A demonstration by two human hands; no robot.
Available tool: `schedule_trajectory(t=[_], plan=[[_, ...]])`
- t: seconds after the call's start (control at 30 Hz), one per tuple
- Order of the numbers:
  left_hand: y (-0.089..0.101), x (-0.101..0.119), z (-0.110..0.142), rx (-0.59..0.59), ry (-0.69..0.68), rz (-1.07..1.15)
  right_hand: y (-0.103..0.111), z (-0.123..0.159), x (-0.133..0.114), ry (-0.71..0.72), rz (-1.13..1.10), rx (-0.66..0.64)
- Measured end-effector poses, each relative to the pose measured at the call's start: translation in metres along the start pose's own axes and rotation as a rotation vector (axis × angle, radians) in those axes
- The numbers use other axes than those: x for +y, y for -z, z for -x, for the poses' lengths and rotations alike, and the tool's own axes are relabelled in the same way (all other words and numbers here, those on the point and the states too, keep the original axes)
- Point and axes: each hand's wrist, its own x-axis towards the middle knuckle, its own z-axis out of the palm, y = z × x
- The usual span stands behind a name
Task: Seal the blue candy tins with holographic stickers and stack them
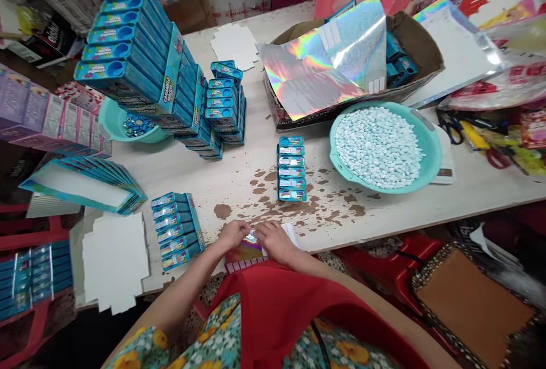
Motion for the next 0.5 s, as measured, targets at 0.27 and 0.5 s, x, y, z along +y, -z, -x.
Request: schedule_trajectory(t=[0.27,0.5], plan=[[0.003,0.004,0.001,-0.017,-0.03,0.04,0.002,0.001,0.001,-0.213,-0.126,0.072],[0.004,0.006,0.019,-0.028,-0.215,-0.144,-0.009,0.0,0.006,-0.253,-0.133,0.012]])
